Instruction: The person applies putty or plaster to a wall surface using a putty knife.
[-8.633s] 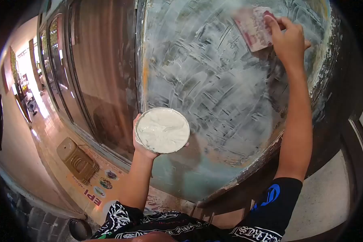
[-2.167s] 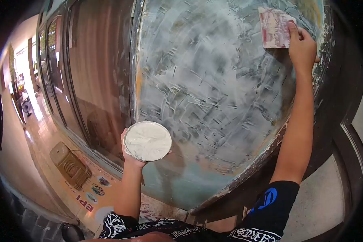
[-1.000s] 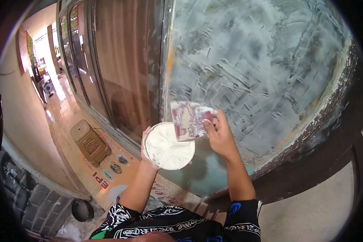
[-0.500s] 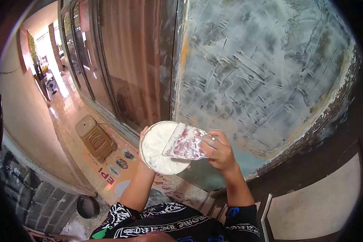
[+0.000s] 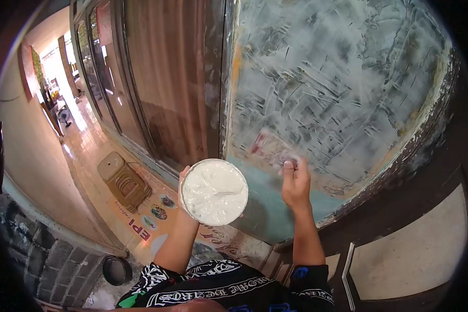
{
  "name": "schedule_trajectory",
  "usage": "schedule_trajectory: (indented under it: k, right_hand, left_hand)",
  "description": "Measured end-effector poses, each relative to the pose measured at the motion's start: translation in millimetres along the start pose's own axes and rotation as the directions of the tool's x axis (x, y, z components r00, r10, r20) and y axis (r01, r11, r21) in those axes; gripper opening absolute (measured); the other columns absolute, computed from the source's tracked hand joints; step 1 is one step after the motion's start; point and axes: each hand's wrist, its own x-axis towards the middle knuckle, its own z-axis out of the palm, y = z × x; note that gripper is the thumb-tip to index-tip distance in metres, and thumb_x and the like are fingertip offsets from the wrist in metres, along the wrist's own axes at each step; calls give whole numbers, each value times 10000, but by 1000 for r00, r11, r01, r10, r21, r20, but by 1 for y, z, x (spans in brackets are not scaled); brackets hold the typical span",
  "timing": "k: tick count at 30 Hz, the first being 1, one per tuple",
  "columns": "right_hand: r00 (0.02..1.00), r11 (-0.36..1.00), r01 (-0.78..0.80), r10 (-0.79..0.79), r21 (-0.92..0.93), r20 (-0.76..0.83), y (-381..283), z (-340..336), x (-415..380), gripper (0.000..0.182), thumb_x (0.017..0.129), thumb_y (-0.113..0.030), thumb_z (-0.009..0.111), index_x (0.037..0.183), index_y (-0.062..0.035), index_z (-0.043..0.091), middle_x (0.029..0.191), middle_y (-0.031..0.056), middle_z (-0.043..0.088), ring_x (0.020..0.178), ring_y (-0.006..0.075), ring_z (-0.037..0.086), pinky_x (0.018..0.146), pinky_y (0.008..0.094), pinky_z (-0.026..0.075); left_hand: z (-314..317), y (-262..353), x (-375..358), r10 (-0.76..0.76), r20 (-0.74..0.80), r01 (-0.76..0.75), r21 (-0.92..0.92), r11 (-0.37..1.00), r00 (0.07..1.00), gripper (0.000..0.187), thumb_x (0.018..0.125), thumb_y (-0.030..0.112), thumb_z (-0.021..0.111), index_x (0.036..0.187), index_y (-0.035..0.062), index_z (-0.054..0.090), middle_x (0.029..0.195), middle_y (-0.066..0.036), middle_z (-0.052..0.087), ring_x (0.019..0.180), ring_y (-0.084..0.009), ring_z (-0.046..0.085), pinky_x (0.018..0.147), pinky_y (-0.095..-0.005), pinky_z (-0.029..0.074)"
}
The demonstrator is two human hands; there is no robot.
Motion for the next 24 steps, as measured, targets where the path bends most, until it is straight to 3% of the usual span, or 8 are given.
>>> schedule_trajectory:
  k: [1, 2, 5, 8, 17, 22, 23, 24]
  right_hand:
    - [968, 867, -243, 243, 434, 56, -11, 0, 0, 203, 985, -46, 504, 1151, 25, 597, 1071, 120, 683, 865, 173, 630, 769, 316, 501]
    - [967, 866, -245, 248, 437, 52, -15, 1, 2, 203, 985, -46, 504, 1151, 25, 597, 1071, 120, 683, 865, 173, 630, 769, 316, 501]
    - [773, 617, -613, 339, 494, 536, -35, 11, 14, 338, 1020, -158, 494, 1260, 72, 562, 1091, 61, 677, 948, 105, 634, 851, 244, 489]
    - [681, 639, -680, 371, 359, 631, -16, 28, 16, 335, 1018, -161, 509, 1257, 65, 568, 1091, 55, 678, 939, 98, 632, 853, 243, 490]
    - [658, 513, -747, 479, 423, 581, 6, 58, 23, 280, 1004, -140, 531, 1180, 55, 627, 1065, 61, 690, 922, 107, 652, 851, 261, 508]
    - [637, 454, -770, 530, 448, 560, 45, 76, 27, 251, 975, -135, 561, 1132, 43, 644, 983, 74, 702, 834, 130, 665, 768, 275, 526]
    - [629, 450, -778, 566, 439, 534, 58, 82, 26, 233, 970, -153, 562, 1092, 20, 658, 928, 58, 698, 736, 128, 654, 641, 282, 519]
    - [629, 449, -778, 568, 440, 531, 67, 82, 25, 233, 970, -153, 562, 1092, 20, 658, 928, 58, 698, 736, 128, 654, 641, 282, 519]
  left_hand:
    - [5, -1, -2, -18, 40, 18, 7, 1000, 999, 771, 911, 657, 448, 1419, 80, 512, 1468, -207, 479, 1270, -503, 482, 1016, -718, 368]
    - [7, -1, -2, -39, 79, 38, 15, 999, 996, 771, 914, 654, 447, 1413, 70, 515, 1462, -205, 486, 1266, -494, 490, 1029, -691, 382]
    - [-6, -5, 4, -36, 194, 56, -95, 994, 980, 707, 954, 583, 427, 1378, 29, 542, 1403, -192, 552, 1254, -417, 538, 1080, -571, 400]
    - [3, -12, 3, -43, 246, 62, -71, 996, 968, 670, 970, 535, 415, 1363, 10, 551, 1360, -186, 592, 1243, -376, 562, 1107, -511, 389]
    - [-4, -21, -4, -46, 198, 67, -102, 992, 979, 656, 963, 522, 439, 1384, 28, 536, 1380, -180, 576, 1242, -376, 562, 1101, -529, 398]
    - [-10, -35, -3, -97, 177, 116, -105, 988, 979, 628, 952, 519, 475, 1336, 34, 584, 1326, -175, 617, 1186, -376, 597, 1070, -536, 428]
    - [-10, -38, -3, -109, 221, 150, -178, 972, 969, 654, 935, 539, 451, 1331, 37, 587, 1318, -184, 619, 1177, -388, 606, 1052, -535, 450]
    - [-12, -38, -3, -112, 220, 153, -179, 972, 969, 654, 935, 539, 451, 1331, 37, 587, 1318, -184, 619, 1177, -388, 606, 1052, -535, 450]
